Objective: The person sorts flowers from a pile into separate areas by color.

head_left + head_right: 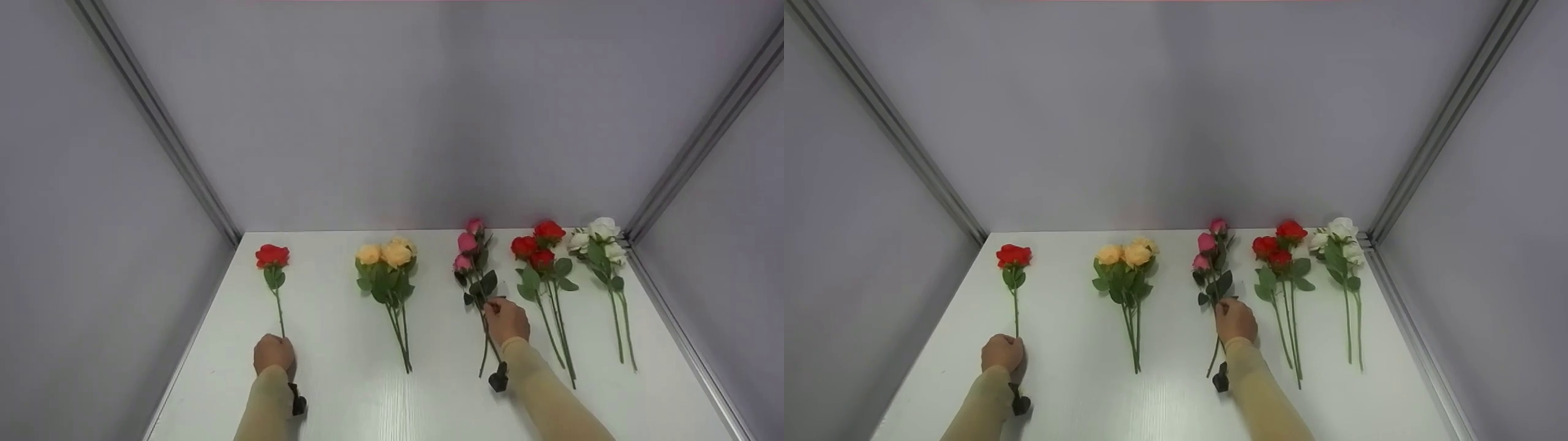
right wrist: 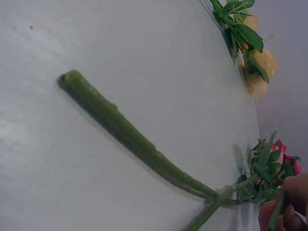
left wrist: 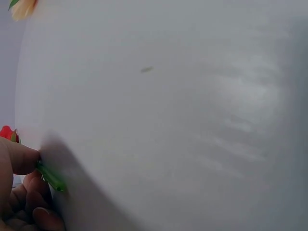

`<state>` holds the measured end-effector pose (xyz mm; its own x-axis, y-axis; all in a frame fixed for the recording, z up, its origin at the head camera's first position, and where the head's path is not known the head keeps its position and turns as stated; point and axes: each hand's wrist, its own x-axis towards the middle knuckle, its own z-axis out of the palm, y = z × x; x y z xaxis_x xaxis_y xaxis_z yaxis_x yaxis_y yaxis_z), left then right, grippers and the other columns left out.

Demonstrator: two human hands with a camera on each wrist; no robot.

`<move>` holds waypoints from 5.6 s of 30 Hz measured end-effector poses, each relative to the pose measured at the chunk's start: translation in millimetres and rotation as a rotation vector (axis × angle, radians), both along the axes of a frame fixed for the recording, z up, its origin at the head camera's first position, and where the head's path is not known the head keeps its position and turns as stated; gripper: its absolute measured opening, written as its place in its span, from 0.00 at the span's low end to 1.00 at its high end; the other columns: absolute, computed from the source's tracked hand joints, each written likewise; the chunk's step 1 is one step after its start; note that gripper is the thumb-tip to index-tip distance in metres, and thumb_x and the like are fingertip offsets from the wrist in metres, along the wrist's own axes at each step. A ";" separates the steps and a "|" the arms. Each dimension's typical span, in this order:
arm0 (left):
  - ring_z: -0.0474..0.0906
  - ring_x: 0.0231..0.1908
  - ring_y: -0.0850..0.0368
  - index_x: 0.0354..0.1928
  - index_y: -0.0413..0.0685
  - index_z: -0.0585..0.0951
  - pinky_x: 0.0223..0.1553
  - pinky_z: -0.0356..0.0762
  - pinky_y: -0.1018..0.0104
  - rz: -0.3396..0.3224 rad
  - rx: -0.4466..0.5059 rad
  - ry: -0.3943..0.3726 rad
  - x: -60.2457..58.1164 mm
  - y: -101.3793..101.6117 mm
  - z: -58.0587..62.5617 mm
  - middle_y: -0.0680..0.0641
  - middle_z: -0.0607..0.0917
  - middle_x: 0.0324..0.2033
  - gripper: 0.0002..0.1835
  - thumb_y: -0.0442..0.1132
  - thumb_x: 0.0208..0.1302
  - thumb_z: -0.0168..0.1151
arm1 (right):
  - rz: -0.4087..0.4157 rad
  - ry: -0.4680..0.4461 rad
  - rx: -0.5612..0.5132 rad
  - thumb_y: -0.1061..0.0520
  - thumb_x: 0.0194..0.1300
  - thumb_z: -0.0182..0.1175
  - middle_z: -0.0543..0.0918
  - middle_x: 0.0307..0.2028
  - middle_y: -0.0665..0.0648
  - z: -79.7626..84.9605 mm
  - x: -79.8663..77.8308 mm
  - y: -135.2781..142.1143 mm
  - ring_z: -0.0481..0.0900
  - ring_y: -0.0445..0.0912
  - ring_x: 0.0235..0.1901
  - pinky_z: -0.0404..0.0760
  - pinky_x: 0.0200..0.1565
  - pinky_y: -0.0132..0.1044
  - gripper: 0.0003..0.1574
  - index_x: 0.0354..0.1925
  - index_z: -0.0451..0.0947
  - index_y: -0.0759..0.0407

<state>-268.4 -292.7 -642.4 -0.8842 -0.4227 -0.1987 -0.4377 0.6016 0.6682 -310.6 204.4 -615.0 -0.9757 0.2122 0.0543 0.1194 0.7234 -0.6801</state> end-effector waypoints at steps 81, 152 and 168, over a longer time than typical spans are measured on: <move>0.79 0.38 0.44 0.53 0.28 0.77 0.42 0.77 0.53 -0.100 0.228 -0.050 -6.6 4.9 40.4 0.33 0.82 0.40 0.20 0.38 0.68 0.50 | 0.087 0.137 -0.019 0.53 0.68 0.59 0.83 0.31 0.51 30.2 20.9 -1.7 0.79 0.45 0.31 0.77 0.35 0.44 0.10 0.41 0.84 0.55; 0.70 0.23 0.69 0.35 0.51 0.82 0.25 0.70 0.74 -0.670 0.436 0.245 72.9 315.9 55.2 0.62 0.77 0.23 0.03 0.38 0.61 0.66 | 0.161 0.162 -0.314 0.57 0.61 0.67 0.83 0.27 0.49 70.9 76.3 -25.4 0.79 0.43 0.27 0.77 0.30 0.33 0.06 0.37 0.84 0.57; 0.73 0.23 0.70 0.32 0.51 0.82 0.27 0.72 0.74 -0.738 0.415 0.176 59.1 369.1 63.6 0.62 0.78 0.22 0.02 0.38 0.59 0.66 | 0.099 0.115 -0.361 0.56 0.63 0.66 0.84 0.29 0.56 75.1 57.5 23.7 0.82 0.46 0.28 0.81 0.30 0.34 0.11 0.41 0.83 0.62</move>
<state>-209.3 76.4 -578.9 -0.9363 0.3484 -0.0441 0.0995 0.3835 0.9182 -253.1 228.1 -539.9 -0.9844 0.1424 0.1036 -0.0310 0.4391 -0.8979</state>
